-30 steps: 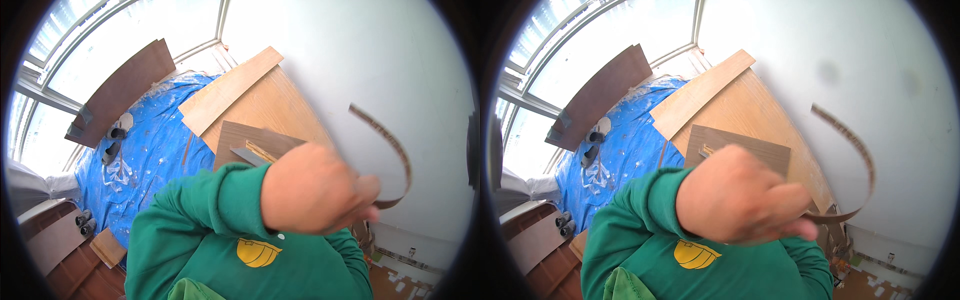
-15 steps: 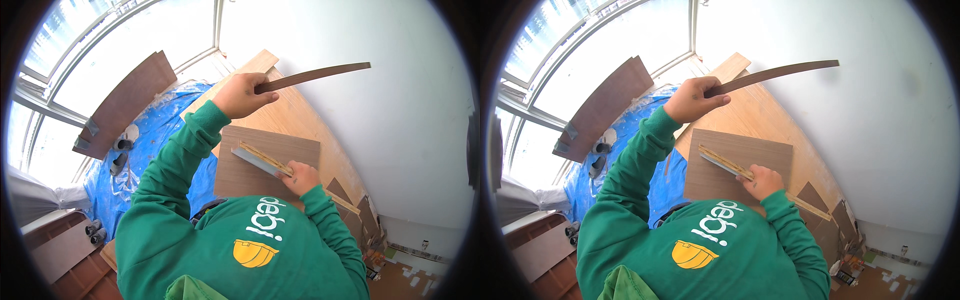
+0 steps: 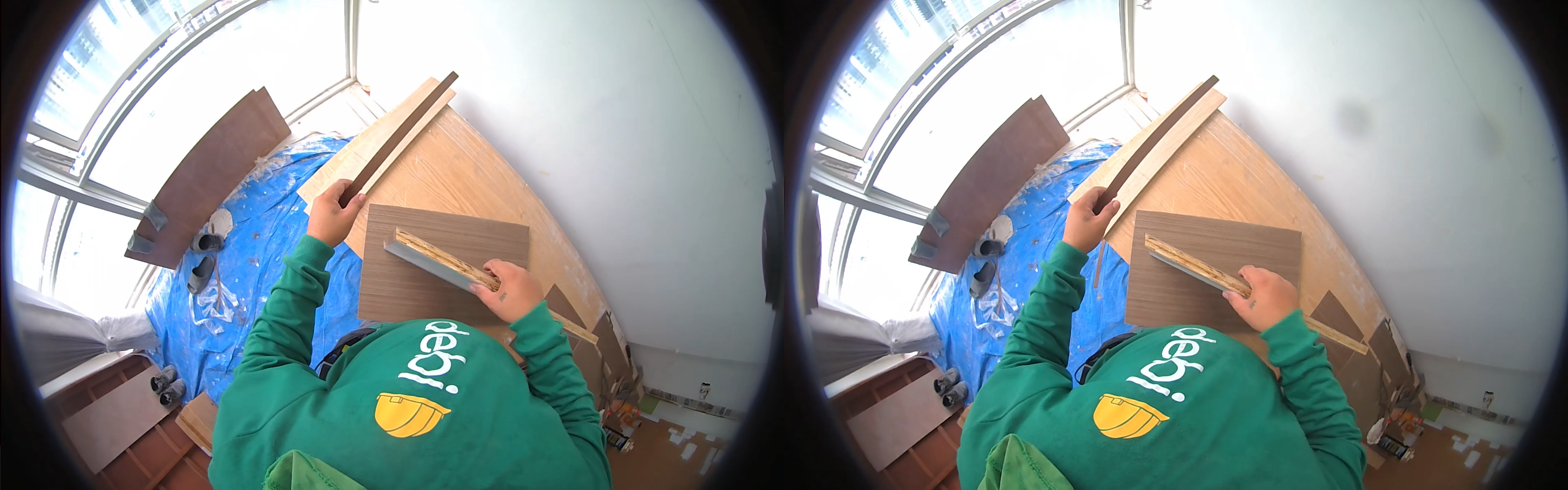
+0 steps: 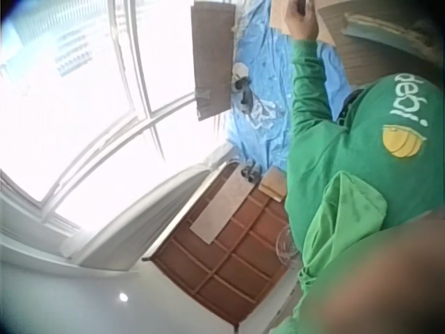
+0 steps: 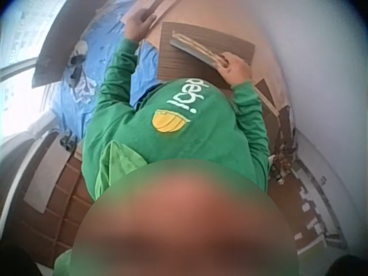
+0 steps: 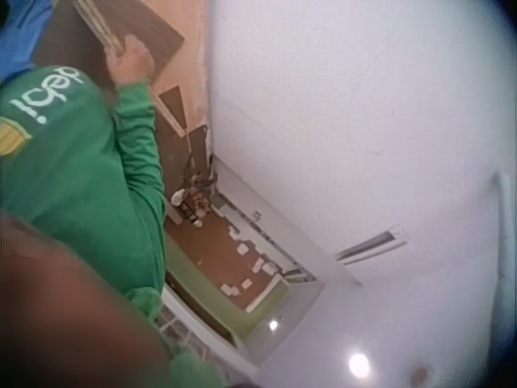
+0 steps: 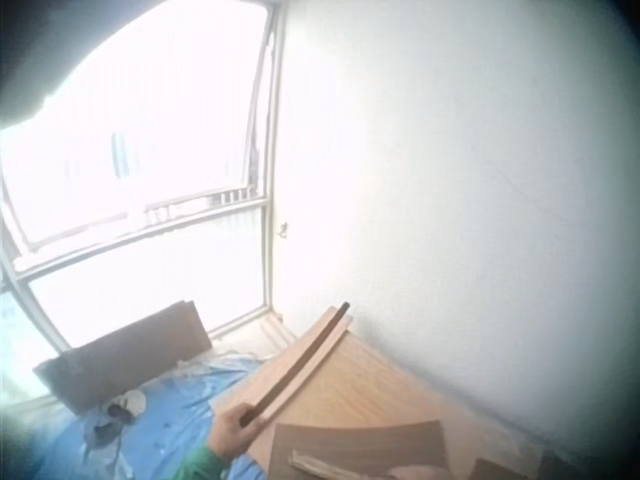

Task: The person cuts a wood panel using a utility knife and a straightedge, then snaps off the cut strip. They repeat the process on another panel, scoring and snapping to separate a strip. The person works at a wooden workbench in a room with a large window.

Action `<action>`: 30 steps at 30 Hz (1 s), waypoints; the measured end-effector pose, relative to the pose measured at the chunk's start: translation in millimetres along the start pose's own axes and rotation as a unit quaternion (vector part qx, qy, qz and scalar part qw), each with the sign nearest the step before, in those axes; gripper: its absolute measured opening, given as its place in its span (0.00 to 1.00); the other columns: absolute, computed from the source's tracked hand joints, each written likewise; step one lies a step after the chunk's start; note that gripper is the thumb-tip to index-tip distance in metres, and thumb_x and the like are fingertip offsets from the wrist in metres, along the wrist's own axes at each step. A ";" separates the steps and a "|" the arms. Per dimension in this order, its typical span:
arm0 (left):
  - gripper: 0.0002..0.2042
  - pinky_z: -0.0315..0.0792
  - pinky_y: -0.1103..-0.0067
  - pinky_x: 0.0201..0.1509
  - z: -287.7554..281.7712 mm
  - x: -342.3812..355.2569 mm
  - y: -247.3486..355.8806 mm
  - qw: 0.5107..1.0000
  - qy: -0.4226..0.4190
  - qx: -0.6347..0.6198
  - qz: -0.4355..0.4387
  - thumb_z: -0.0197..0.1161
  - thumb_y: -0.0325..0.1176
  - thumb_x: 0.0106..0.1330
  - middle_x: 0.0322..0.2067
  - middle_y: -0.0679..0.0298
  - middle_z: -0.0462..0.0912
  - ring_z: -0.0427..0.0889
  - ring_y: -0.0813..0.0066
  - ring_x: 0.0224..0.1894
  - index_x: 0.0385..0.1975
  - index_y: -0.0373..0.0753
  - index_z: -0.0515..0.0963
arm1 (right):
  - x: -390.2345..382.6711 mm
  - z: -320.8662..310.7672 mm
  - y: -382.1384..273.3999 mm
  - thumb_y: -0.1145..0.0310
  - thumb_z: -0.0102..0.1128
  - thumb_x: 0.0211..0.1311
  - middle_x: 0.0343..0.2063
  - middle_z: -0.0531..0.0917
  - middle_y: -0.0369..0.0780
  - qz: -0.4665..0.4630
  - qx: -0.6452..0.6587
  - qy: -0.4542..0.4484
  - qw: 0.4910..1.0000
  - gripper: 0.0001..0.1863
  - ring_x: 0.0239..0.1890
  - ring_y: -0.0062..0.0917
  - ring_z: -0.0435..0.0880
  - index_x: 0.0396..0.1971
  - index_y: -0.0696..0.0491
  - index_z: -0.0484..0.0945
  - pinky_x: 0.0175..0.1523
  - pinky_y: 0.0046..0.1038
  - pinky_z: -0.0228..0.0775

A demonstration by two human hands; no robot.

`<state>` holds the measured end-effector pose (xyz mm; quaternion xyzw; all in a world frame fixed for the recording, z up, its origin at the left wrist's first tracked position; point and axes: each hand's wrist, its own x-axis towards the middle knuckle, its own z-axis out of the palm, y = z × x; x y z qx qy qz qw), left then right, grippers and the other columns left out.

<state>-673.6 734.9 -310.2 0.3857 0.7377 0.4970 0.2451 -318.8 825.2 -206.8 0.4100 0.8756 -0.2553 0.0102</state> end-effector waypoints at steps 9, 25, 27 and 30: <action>0.18 0.78 0.73 0.47 19.7 9.5 -36.0 0.999 -0.023 0.039 -0.029 0.70 0.36 0.66 0.37 0.55 0.88 0.86 0.70 0.38 0.51 0.32 0.79 | -44.0 9.4 40.9 0.58 0.74 0.56 0.41 0.87 0.45 0.064 -0.007 0.070 0.996 0.22 0.48 0.43 0.83 0.45 0.55 0.82 0.55 0.45 0.72; 0.13 0.72 0.77 0.21 93.3 73.8 -100.6 0.936 -0.293 0.007 -0.196 0.54 0.35 0.77 0.24 0.62 0.85 0.80 0.76 0.18 0.51 0.35 0.80 | -72.4 27.8 61.3 0.53 0.77 0.51 0.43 0.86 0.38 0.090 -0.099 0.190 0.973 0.23 0.57 0.40 0.77 0.44 0.50 0.83 0.64 0.46 0.60; 0.13 0.71 0.78 0.18 96.5 77.3 -107.5 0.940 -0.283 -0.026 -0.186 0.54 0.35 0.77 0.25 0.62 0.85 0.79 0.76 0.17 0.50 0.35 0.79 | -71.6 27.6 60.2 0.54 0.77 0.51 0.43 0.86 0.38 0.085 -0.098 0.199 0.971 0.23 0.57 0.40 0.78 0.43 0.50 0.84 0.63 0.45 0.60; 0.14 0.71 0.78 0.18 98.9 80.0 -126.1 0.939 -0.254 -0.062 -0.222 0.53 0.31 0.75 0.26 0.61 0.85 0.80 0.75 0.18 0.54 0.34 0.77 | -70.7 26.7 58.9 0.54 0.78 0.50 0.42 0.86 0.37 0.085 -0.093 0.202 0.971 0.22 0.56 0.39 0.78 0.43 0.49 0.84 0.63 0.44 0.60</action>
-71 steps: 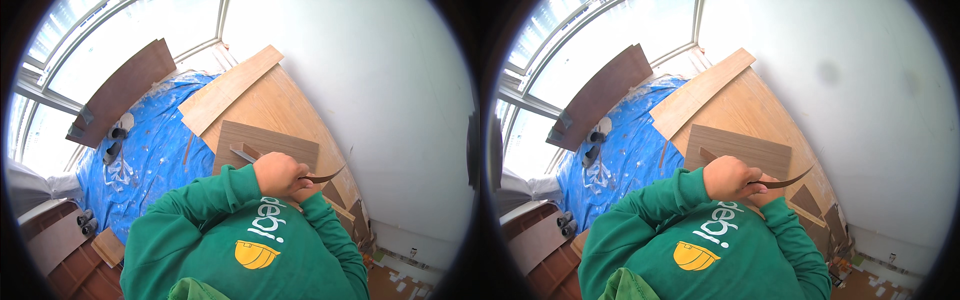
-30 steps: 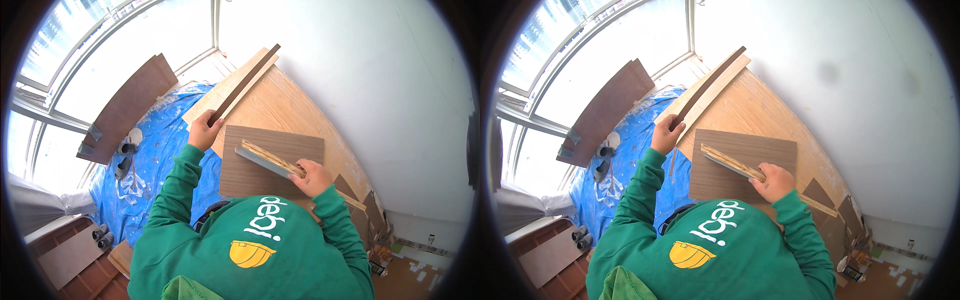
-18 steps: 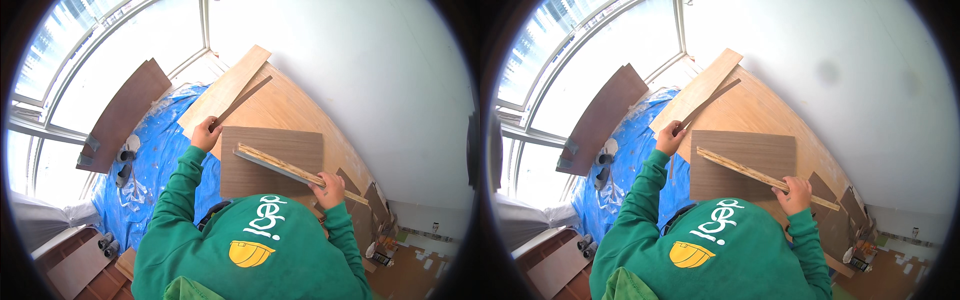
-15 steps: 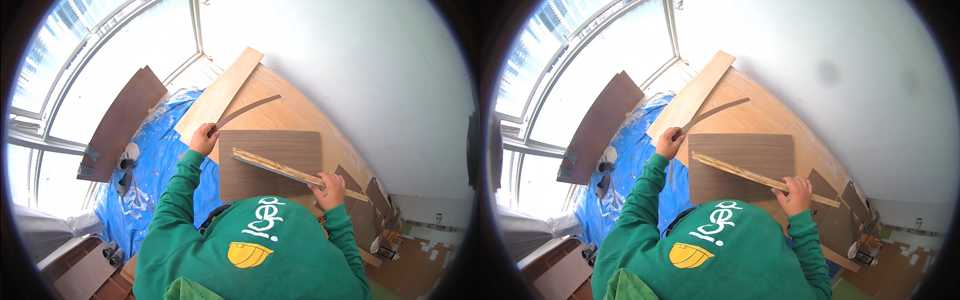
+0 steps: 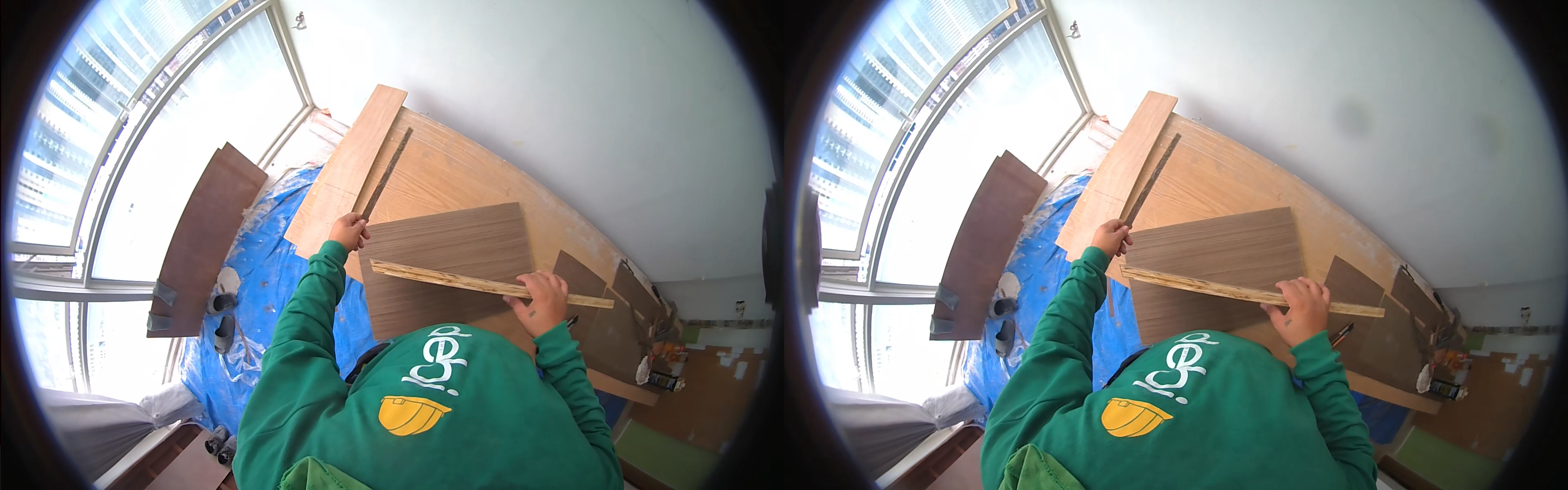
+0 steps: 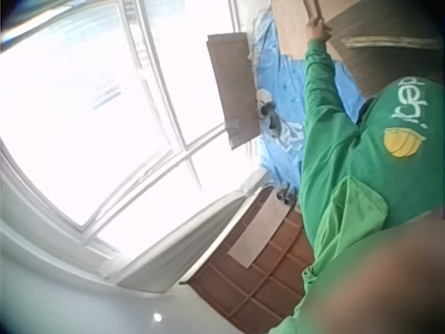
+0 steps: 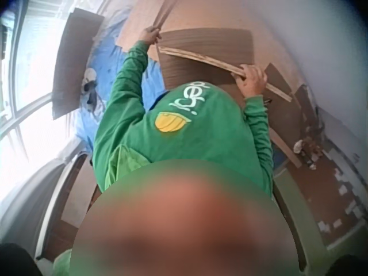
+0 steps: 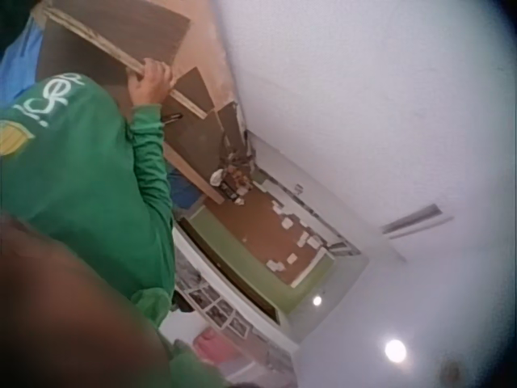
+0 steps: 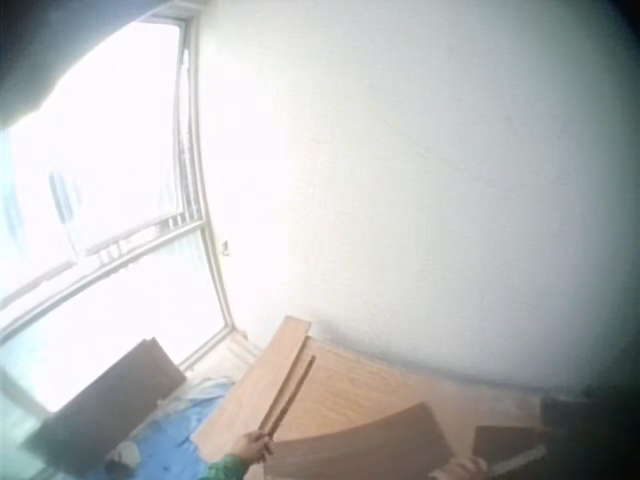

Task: The person cuts a wood panel using a utility knife and a straightedge, then snaps off the cut strip. They repeat the process on another panel, scoring and snapping to separate a strip. The person works at a wooden workbench in a room with a large window.

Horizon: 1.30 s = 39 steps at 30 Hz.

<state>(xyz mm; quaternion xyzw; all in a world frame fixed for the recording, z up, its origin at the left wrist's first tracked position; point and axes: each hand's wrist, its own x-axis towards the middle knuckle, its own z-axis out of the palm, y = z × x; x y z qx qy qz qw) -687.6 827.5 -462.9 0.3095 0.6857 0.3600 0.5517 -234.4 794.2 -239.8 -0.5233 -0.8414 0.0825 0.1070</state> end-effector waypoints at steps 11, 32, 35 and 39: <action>0.26 0.72 0.76 0.19 -26.0 -20.3 -72.3 0.985 0.120 -0.003 -0.124 0.49 0.24 0.70 0.29 0.61 0.87 0.80 0.75 0.18 0.70 0.39 0.69 | 3.3 -0.2 -2.9 0.58 0.78 0.49 0.43 0.86 0.37 -0.003 0.000 0.004 1.000 0.22 0.55 0.37 0.78 0.43 0.50 0.83 0.62 0.44 0.61; 0.12 0.75 0.71 0.26 -93.7 -172.4 -297.8 0.834 0.503 -0.139 -0.179 0.61 0.38 0.69 0.27 0.61 0.84 0.81 0.71 0.22 0.43 0.37 0.82 | 4.0 4.6 -2.8 0.59 0.77 0.51 0.43 0.85 0.39 -0.007 -0.020 -0.023 1.000 0.23 0.52 0.38 0.79 0.46 0.50 0.83 0.61 0.42 0.63; 0.15 0.79 0.67 0.41 -77.0 -179.3 -327.8 0.831 0.523 0.058 -0.180 0.66 0.42 0.66 0.32 0.55 0.88 0.86 0.63 0.32 0.42 0.35 0.83 | 4.5 4.4 -2.9 0.58 0.76 0.52 0.43 0.85 0.39 -0.003 -0.027 -0.031 0.999 0.22 0.52 0.38 0.79 0.46 0.51 0.83 0.61 0.42 0.63; 0.21 0.80 0.67 0.46 -64.5 -159.9 -334.2 0.841 0.499 0.076 -0.193 0.75 0.42 0.55 0.35 0.54 0.89 0.88 0.62 0.37 0.43 0.33 0.83 | 4.8 2.7 -4.8 0.58 0.76 0.52 0.42 0.85 0.39 -0.004 -0.028 -0.034 0.999 0.23 0.52 0.38 0.79 0.46 0.51 0.82 0.60 0.41 0.64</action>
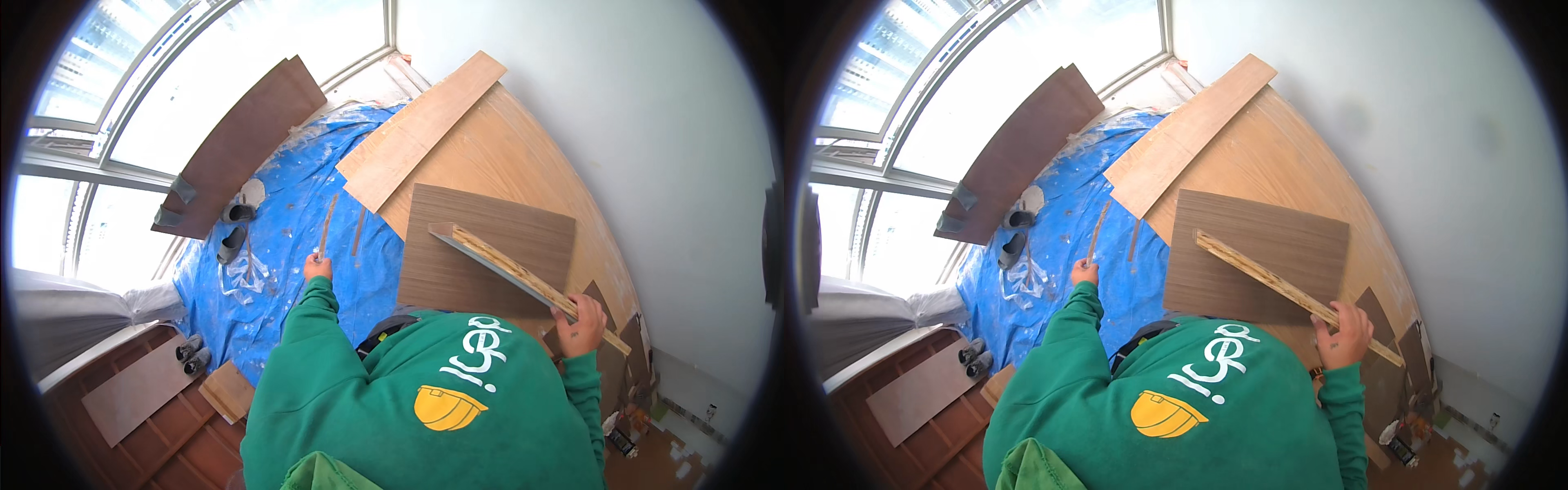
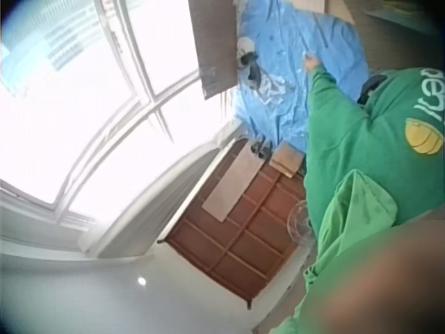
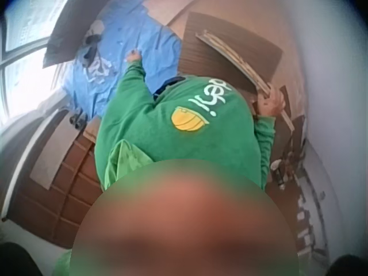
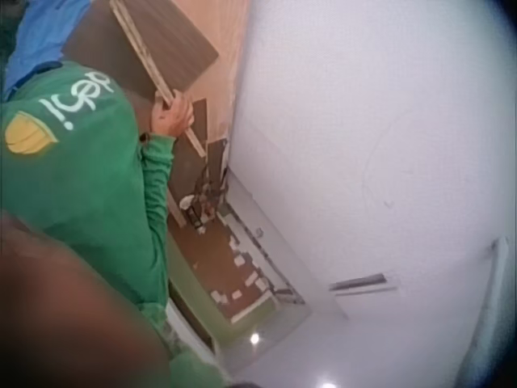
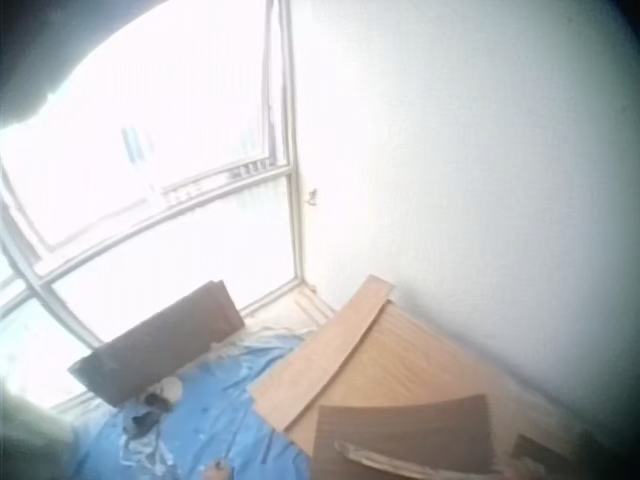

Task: The person cuts a wood panel using a utility knife and a straightedge, then snaps off the cut strip. They repeat the process on another panel, scoring and snapping to separate a strip. The person works at a wooden workbench in a room with a large window.

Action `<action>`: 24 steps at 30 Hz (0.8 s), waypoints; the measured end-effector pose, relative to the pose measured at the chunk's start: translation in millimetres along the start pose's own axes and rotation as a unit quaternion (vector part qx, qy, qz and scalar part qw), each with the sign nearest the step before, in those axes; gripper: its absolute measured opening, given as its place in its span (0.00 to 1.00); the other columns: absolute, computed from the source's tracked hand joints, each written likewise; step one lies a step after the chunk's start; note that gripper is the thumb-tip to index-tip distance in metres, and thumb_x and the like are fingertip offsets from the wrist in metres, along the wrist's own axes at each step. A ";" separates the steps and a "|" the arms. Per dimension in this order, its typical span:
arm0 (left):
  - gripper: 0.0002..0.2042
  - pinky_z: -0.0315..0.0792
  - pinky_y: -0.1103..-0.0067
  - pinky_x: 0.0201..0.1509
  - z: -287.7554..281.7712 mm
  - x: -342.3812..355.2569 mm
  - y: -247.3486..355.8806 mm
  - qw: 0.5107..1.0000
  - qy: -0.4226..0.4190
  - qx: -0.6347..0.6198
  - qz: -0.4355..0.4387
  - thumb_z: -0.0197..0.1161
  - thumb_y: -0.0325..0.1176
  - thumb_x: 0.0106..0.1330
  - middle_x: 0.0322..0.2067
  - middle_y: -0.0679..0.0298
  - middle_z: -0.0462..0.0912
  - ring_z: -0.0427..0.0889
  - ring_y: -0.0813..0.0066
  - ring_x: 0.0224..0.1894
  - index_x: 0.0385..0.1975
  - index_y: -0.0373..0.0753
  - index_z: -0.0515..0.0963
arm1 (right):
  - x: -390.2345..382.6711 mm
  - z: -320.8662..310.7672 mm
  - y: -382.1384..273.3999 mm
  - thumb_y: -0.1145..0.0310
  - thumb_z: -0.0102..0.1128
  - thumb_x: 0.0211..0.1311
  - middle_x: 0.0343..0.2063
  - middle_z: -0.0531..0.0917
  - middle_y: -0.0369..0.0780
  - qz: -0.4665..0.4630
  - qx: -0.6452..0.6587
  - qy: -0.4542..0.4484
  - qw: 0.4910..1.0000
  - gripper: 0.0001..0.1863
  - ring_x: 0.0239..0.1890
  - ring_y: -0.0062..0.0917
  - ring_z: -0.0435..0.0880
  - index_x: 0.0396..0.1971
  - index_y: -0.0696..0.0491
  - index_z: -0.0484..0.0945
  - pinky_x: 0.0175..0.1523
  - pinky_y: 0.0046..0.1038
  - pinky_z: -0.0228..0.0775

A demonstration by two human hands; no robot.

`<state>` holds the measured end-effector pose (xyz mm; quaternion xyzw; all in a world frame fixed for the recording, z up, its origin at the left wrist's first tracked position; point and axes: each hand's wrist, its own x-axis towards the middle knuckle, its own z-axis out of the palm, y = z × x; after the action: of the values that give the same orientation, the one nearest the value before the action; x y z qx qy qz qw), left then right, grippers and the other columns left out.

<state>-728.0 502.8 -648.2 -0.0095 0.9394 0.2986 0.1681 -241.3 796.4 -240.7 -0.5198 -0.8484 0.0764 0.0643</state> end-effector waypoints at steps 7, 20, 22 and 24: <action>0.39 0.70 0.62 0.69 24.6 20.4 59.5 0.983 -0.030 0.163 0.077 0.74 0.46 0.54 0.59 0.46 0.79 0.77 0.47 0.62 0.65 0.31 0.72 | 2.5 -4.0 -2.5 0.58 0.78 0.51 0.42 0.85 0.39 0.004 0.012 -0.006 1.000 0.22 0.51 0.38 0.79 0.44 0.51 0.82 0.59 0.41 0.64; 0.17 0.74 0.70 0.36 -1.9 -33.3 187.4 0.960 -0.107 -0.185 0.182 0.59 0.41 0.76 0.30 0.60 0.85 0.79 0.71 0.28 0.30 0.34 0.84 | 0.4 -3.7 -3.7 0.60 0.79 0.49 0.42 0.85 0.38 0.003 0.015 0.019 1.000 0.22 0.50 0.37 0.79 0.43 0.51 0.83 0.58 0.40 0.63; 0.19 0.72 0.74 0.35 -21.2 -76.7 238.6 0.908 -0.206 -0.318 0.180 0.58 0.43 0.78 0.31 0.63 0.85 0.75 0.78 0.27 0.30 0.35 0.84 | 0.8 -3.5 -3.5 0.60 0.78 0.50 0.42 0.85 0.38 0.003 0.015 0.018 1.000 0.21 0.50 0.37 0.79 0.43 0.51 0.83 0.58 0.40 0.63; 0.18 0.74 0.77 0.40 -54.0 -118.5 283.8 0.895 -0.266 -0.289 0.212 0.60 0.45 0.77 0.35 0.63 0.87 0.79 0.78 0.31 0.33 0.36 0.85 | 1.2 -3.4 -3.2 0.60 0.78 0.50 0.42 0.85 0.37 0.004 0.013 0.014 1.000 0.22 0.50 0.37 0.79 0.43 0.51 0.83 0.58 0.40 0.63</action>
<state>-666.5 695.6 -410.4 0.2212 0.7120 0.5766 0.3341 -244.0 796.2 -236.8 -0.5236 -0.8441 0.0804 0.0828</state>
